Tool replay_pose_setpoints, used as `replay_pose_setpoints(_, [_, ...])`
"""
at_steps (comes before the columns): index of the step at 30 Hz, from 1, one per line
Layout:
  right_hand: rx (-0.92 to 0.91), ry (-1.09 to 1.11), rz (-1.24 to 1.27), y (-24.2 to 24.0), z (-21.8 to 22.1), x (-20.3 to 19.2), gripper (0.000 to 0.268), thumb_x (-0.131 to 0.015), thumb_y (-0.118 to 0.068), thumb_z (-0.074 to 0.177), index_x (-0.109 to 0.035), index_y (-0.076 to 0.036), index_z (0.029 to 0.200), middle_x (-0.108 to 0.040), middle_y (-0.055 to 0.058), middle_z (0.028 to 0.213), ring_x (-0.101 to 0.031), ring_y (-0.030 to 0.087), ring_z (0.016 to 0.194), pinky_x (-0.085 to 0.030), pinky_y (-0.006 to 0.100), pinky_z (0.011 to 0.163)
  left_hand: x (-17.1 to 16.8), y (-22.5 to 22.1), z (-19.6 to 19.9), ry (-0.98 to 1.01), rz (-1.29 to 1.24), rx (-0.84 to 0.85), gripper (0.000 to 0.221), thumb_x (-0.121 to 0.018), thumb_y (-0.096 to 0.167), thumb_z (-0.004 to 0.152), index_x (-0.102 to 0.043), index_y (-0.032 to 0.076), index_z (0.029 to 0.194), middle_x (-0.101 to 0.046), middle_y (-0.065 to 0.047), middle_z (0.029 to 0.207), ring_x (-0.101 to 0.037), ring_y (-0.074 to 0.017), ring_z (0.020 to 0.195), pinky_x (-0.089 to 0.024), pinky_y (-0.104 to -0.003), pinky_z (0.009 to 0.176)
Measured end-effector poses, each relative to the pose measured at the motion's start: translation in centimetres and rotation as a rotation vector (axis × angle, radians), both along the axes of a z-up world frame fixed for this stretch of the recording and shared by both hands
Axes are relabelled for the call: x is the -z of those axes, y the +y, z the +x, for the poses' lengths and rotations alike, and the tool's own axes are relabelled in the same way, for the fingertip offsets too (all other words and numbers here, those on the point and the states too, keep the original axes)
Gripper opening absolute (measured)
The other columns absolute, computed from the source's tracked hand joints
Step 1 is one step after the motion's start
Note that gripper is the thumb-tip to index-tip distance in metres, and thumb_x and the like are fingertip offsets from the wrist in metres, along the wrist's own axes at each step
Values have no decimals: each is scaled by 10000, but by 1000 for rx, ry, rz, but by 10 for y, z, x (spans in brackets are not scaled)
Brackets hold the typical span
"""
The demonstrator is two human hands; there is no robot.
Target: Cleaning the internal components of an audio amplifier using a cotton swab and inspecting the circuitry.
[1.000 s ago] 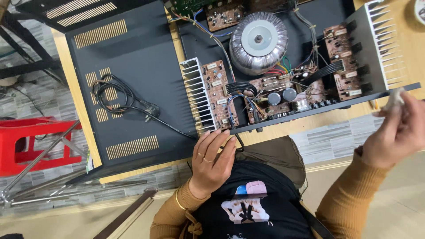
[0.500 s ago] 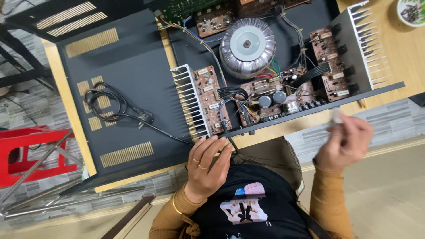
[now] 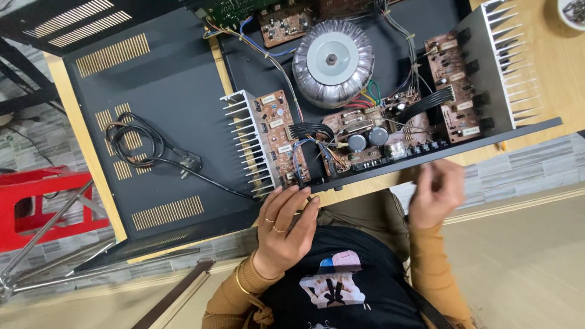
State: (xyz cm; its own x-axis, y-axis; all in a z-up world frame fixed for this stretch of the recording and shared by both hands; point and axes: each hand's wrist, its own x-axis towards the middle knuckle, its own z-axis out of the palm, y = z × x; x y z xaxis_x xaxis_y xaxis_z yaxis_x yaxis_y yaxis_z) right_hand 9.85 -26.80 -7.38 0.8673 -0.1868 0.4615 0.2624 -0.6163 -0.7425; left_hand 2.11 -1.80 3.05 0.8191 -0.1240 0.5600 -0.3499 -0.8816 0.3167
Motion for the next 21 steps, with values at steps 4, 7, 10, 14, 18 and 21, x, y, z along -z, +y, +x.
replay_pose_setpoints(4, [-31,-138,73,-14,-2,14,74,-735,69,966,-734,63,1040,-655,198,944,-610,358,846,-483,403,794,15,-5,7,-235,-16,0,300,-760,83,872,-726,98,1169,-661,-139,1220,-665,-330,1108,-563,-473,985])
replay_pose_setpoints(7, [30,-178,76,-24,5,10,49,-712,75,1025,-727,79,1071,-635,210,943,-596,364,834,-484,420,791,17,-6,7,-216,-6,-3,320,-767,104,866,-719,86,1182,-655,-137,1235,-659,-332,1122,-557,-479,985])
replay_pose_setpoints(10, [31,-275,80,-19,16,37,63,-707,117,989,-698,95,1048,-645,233,960,-599,382,831,-479,433,790,19,-7,8,-219,12,-3,336,-783,104,843,-728,82,1174,-664,-134,1234,-664,-330,1111,-561,-474,976])
replay_pose_setpoints(14, [-27,-250,-12,-14,7,43,78,-743,96,916,-719,40,964,-657,179,888,-614,358,761,-499,410,730,18,-9,11,-223,46,-35,321,-786,115,837,-737,93,1154,-676,-119,1209,-669,-314,1075,-576,-450,947])
replay_pose_setpoints(18, [-3,-245,17,-20,6,17,99,-708,97,933,-732,44,1013,-636,166,924,-570,283,736,-502,352,696,22,-10,10,-233,80,-65,323,-780,137,841,-739,118,1160,-679,-93,1204,-664,-290,1072,-571,-428,950])
replay_pose_setpoints(21, [-17,-259,-27,-24,20,77,103,-722,78,912,-740,17,993,-657,156,926,-593,293,701,-515,383,675,25,-10,10,-243,87,-70,313,-785,145,837,-745,110,1145,-683,-100,1199,-661,-290,1070,-567,-427,954])
